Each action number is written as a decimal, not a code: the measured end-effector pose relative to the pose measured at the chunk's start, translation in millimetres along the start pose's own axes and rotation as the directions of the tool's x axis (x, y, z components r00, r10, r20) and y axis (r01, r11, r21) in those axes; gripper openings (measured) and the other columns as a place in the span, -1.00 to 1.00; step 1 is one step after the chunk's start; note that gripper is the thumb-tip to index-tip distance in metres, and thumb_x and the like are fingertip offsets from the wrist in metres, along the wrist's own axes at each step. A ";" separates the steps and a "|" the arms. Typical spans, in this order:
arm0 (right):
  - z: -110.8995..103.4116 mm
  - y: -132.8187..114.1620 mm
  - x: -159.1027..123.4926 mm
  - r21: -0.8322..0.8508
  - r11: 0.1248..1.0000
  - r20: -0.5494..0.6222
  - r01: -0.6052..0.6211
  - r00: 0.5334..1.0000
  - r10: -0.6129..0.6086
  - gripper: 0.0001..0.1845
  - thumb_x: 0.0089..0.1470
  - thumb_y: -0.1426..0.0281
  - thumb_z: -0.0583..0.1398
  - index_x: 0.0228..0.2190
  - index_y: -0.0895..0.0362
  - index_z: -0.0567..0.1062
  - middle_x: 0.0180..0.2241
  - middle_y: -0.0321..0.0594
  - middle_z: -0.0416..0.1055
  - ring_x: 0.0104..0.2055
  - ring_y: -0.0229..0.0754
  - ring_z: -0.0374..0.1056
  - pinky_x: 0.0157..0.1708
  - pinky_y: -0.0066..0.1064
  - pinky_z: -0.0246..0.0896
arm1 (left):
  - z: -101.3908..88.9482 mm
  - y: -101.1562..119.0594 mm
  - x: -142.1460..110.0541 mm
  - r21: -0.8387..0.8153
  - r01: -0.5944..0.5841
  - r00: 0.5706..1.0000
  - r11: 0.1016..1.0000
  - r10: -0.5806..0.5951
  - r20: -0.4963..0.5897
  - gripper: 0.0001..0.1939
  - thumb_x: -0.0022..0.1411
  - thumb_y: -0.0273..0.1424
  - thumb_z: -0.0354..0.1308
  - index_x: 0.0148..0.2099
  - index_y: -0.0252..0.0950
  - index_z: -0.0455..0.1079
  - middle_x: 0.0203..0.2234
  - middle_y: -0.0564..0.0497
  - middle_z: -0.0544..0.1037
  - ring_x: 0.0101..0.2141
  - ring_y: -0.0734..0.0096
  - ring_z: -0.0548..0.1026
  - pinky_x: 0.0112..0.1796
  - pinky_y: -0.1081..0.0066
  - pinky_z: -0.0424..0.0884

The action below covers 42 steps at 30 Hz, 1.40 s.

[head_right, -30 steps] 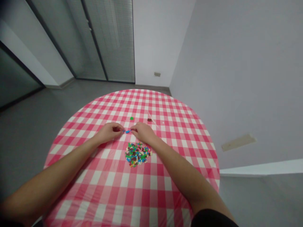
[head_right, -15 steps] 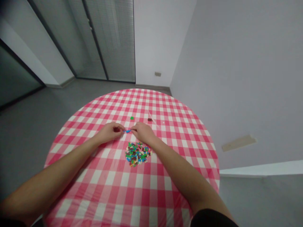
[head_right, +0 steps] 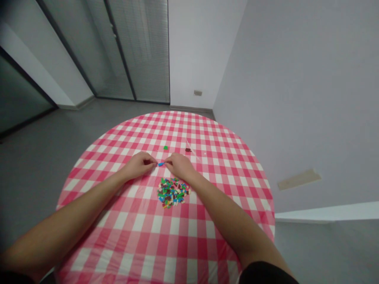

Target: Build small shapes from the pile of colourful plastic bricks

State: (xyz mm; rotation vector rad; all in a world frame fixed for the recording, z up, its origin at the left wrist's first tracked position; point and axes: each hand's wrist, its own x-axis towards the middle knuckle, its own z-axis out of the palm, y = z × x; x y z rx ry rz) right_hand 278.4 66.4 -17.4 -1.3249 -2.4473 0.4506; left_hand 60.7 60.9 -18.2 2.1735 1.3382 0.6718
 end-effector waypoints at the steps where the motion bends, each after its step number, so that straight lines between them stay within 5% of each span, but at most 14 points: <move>1: 0.5 0.6 0.0 0.005 1.000 -0.004 -0.001 1.000 0.001 -0.75 0.23 0.32 0.17 -0.19 0.09 0.64 -0.28 -0.16 0.51 -0.25 -0.19 0.39 -0.28 -0.42 0.16 | 0.3 -0.4 0.1 -0.004 0.002 1.000 1.000 -0.002 0.000 -0.79 0.14 -0.38 0.14 -0.32 -0.31 0.60 -0.47 -0.03 0.59 -0.43 0.38 0.48 -0.37 0.44 0.31; 12: 5.8 -1.9 -2.6 -0.035 0.980 -0.001 0.196 0.981 -0.196 -0.74 0.26 0.31 0.16 -0.12 0.07 0.61 -0.26 -0.13 0.45 -0.18 -0.18 0.36 -0.27 -0.42 0.14 | 3.2 -4.9 0.6 -0.067 0.009 1.000 0.998 -0.008 0.012 -0.80 0.12 -0.33 0.20 -0.30 -0.32 0.60 -0.48 -0.04 0.59 -0.45 0.39 0.47 -0.39 0.45 0.33; 18: 7.8 -1.9 1.3 -0.014 0.985 0.011 0.170 0.985 -0.169 -0.76 0.23 0.35 0.19 -0.12 0.10 0.61 -0.25 -0.13 0.47 -0.18 -0.17 0.36 -0.24 -0.42 0.16 | -1.1 -3.2 -0.4 -0.068 0.006 1.000 0.998 -0.004 0.017 -0.74 0.04 -0.47 0.15 -0.23 -0.33 0.61 -0.47 -0.04 0.60 -0.44 0.38 0.48 -0.35 0.43 0.36; 42: 8.9 -0.7 3.8 -0.027 0.974 -0.002 0.227 0.974 -0.227 -0.80 0.21 0.39 0.21 -0.19 0.15 0.62 -0.29 -0.13 0.49 -0.21 -0.17 0.36 -0.27 -0.41 0.15 | 4.5 -9.1 0.8 -0.066 -0.038 0.999 0.997 0.039 0.004 -0.81 0.13 -0.45 0.17 -0.28 -0.36 0.61 -0.51 -0.04 0.59 -0.49 0.44 0.45 -0.43 0.48 0.29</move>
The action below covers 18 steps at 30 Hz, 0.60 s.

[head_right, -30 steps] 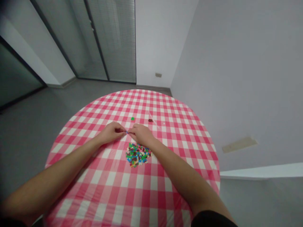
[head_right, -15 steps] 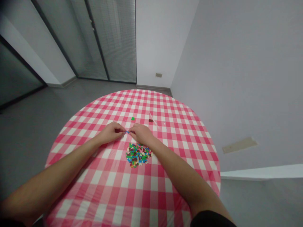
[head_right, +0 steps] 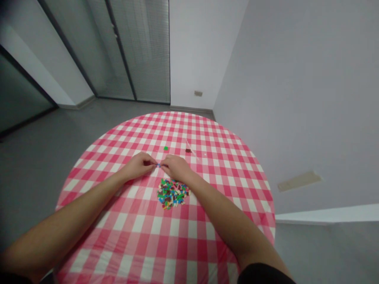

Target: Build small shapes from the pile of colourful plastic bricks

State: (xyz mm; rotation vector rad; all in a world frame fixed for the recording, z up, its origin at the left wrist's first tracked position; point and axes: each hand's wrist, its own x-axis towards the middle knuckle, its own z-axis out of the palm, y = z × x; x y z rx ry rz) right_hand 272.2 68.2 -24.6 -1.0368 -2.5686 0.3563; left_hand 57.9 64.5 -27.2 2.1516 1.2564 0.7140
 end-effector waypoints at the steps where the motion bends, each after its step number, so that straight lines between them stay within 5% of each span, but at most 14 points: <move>1: -0.2 -0.1 -0.2 0.003 1.000 -0.002 0.001 1.000 -0.001 -0.80 0.20 0.39 0.21 -0.19 0.15 0.62 -0.30 -0.13 0.49 -0.21 -0.17 0.36 -0.27 -0.41 0.15 | 0.0 0.1 0.1 -0.001 -0.002 1.000 1.000 0.002 -0.002 -0.81 0.13 -0.45 0.17 -0.29 -0.35 0.61 -0.50 -0.04 0.59 -0.49 0.44 0.45 -0.43 0.47 0.29; 11: 0.5 -2.0 -0.9 -0.005 1.000 0.009 0.012 1.000 -0.012 -0.78 0.22 0.38 0.19 -0.16 0.12 0.62 -0.30 -0.13 0.46 -0.21 -0.18 0.35 -0.28 -0.42 0.14 | -0.7 2.9 0.1 0.009 -0.002 1.000 1.000 0.002 -0.006 -0.82 0.13 -0.44 0.17 -0.29 -0.34 0.61 -0.49 -0.04 0.60 -0.47 0.42 0.46 -0.41 0.47 0.31; 18: -8.7 4.4 -4.6 0.011 0.989 -0.069 -0.149 0.986 0.149 -0.79 0.18 0.32 0.23 -0.21 0.13 0.63 -0.31 -0.16 0.49 -0.29 -0.21 0.36 -0.31 -0.42 0.12 | -0.5 1.2 -1.1 0.002 -0.005 1.000 1.000 0.005 -0.007 -0.81 0.14 -0.41 0.19 -0.26 -0.32 0.61 -0.50 -0.01 0.59 -0.49 0.44 0.45 -0.41 0.46 0.30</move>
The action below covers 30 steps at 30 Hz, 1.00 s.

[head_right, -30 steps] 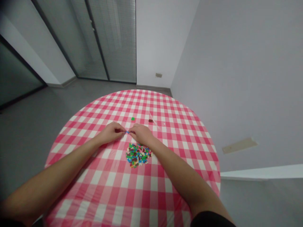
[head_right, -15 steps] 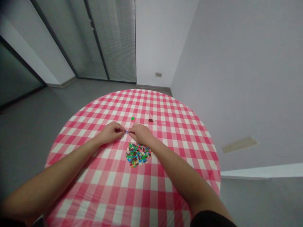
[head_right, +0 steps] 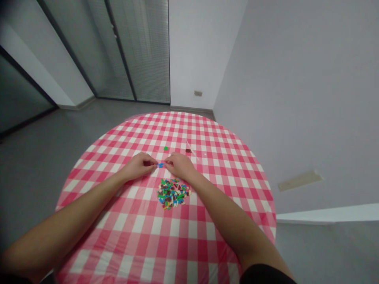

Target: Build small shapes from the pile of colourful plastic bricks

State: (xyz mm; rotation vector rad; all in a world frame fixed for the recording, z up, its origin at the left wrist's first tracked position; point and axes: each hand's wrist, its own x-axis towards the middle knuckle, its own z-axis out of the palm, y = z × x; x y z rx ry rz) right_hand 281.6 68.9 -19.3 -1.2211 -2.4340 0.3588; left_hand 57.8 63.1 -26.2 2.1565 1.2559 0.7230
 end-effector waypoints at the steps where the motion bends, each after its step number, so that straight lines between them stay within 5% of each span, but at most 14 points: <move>1: -0.9 1.5 -0.3 -0.008 1.000 0.004 -0.010 1.000 0.010 -0.78 0.19 0.31 0.21 -0.24 0.13 0.64 -0.32 -0.16 0.49 -0.29 -0.21 0.36 -0.32 -0.41 0.12 | -0.2 0.4 -0.2 0.000 0.001 1.000 1.000 -0.001 0.002 -0.81 0.14 -0.39 0.20 -0.26 -0.32 0.61 -0.50 -0.01 0.58 -0.49 0.43 0.45 -0.41 0.45 0.30; 10: 1.5 -0.7 1.1 -0.033 0.999 0.049 0.009 0.999 -0.007 -0.78 0.23 0.34 0.18 -0.29 0.11 0.65 -0.34 -0.17 0.49 -0.28 -0.22 0.36 -0.33 -0.42 0.10 | 2.6 5.7 -0.7 0.211 -0.067 0.996 0.975 0.079 -0.048 -0.70 0.13 -0.21 0.30 -0.16 -0.29 0.59 -0.43 -0.04 0.58 -0.37 0.32 0.46 -0.27 0.35 0.30; 30: 1.9 -2.4 4.1 -0.006 0.999 0.075 0.032 0.997 -0.031 -0.78 0.24 0.33 0.18 -0.22 0.10 0.64 -0.28 -0.15 0.52 -0.20 -0.18 0.38 -0.28 -0.40 0.14 | 3.7 6.2 1.1 0.132 -0.057 0.998 0.990 0.058 -0.009 -0.81 0.22 -0.28 0.23 -0.28 -0.27 0.60 -0.50 0.00 0.59 -0.47 0.41 0.42 -0.37 0.41 0.23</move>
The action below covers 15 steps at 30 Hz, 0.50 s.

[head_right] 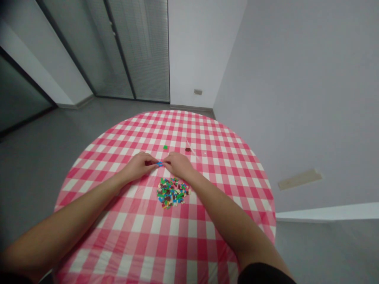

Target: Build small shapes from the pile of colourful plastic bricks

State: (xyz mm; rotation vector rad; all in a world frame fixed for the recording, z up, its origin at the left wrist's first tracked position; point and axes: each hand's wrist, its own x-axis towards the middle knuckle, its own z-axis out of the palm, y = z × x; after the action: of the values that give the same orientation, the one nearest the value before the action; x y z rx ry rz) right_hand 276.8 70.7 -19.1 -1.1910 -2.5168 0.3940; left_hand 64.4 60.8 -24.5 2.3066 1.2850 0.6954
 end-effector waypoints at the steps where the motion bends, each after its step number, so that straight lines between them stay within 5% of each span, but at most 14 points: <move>1: 0.3 0.3 -0.1 0.005 1.000 0.001 0.000 1.000 0.000 -0.78 0.25 0.33 0.18 -0.22 0.10 0.64 -0.28 -0.15 0.52 -0.19 -0.18 0.38 -0.28 -0.40 0.15 | -0.1 -0.2 0.2 -0.004 0.002 1.000 1.000 -0.002 -0.001 -0.81 0.22 -0.28 0.23 -0.28 -0.27 0.61 -0.51 0.00 0.59 -0.47 0.41 0.42 -0.37 0.41 0.23; 15: 3.3 1.7 -0.2 0.061 0.998 -0.041 -0.032 0.999 0.035 -0.79 0.21 0.32 0.21 -0.24 0.11 0.65 -0.29 -0.15 0.54 -0.25 -0.21 0.38 -0.29 -0.42 0.14 | -4.4 5.7 -0.6 -0.046 0.048 0.999 0.998 -0.048 -0.015 -0.85 0.21 -0.33 0.24 -0.26 -0.27 0.61 -0.48 0.00 0.61 -0.44 0.40 0.47 -0.35 0.42 0.27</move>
State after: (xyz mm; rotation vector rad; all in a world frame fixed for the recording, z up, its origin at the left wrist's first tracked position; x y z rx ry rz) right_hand 276.7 71.2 -22.8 -1.2073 -2.4349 0.4450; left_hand 65.3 57.9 -17.9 2.2305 1.3136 0.7217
